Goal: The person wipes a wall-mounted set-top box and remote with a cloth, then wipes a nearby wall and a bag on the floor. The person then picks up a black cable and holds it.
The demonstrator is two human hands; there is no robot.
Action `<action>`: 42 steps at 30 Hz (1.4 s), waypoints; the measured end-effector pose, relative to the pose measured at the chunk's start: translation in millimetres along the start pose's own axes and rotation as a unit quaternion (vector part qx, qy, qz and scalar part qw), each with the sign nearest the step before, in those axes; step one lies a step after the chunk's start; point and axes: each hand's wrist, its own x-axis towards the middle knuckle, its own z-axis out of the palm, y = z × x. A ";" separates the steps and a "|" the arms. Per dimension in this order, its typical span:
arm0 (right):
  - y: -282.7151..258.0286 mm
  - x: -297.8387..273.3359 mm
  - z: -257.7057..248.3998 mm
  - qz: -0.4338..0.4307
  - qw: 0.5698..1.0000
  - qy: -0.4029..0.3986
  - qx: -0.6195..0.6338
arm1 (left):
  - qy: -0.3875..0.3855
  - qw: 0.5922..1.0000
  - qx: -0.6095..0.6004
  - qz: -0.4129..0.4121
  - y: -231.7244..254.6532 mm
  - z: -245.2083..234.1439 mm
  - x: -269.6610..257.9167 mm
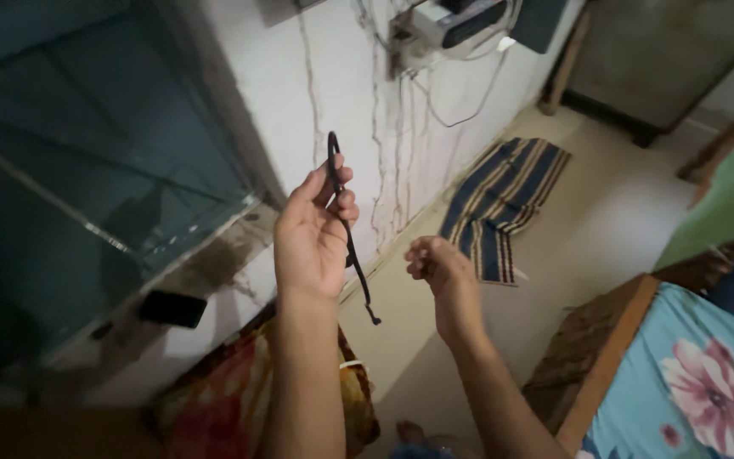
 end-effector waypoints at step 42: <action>32.9 -88.6 -3.4 -0.093 0.982 0.154 -0.061 | -0.197 0.960 0.012 -0.198 -78.7 -12.9 3.2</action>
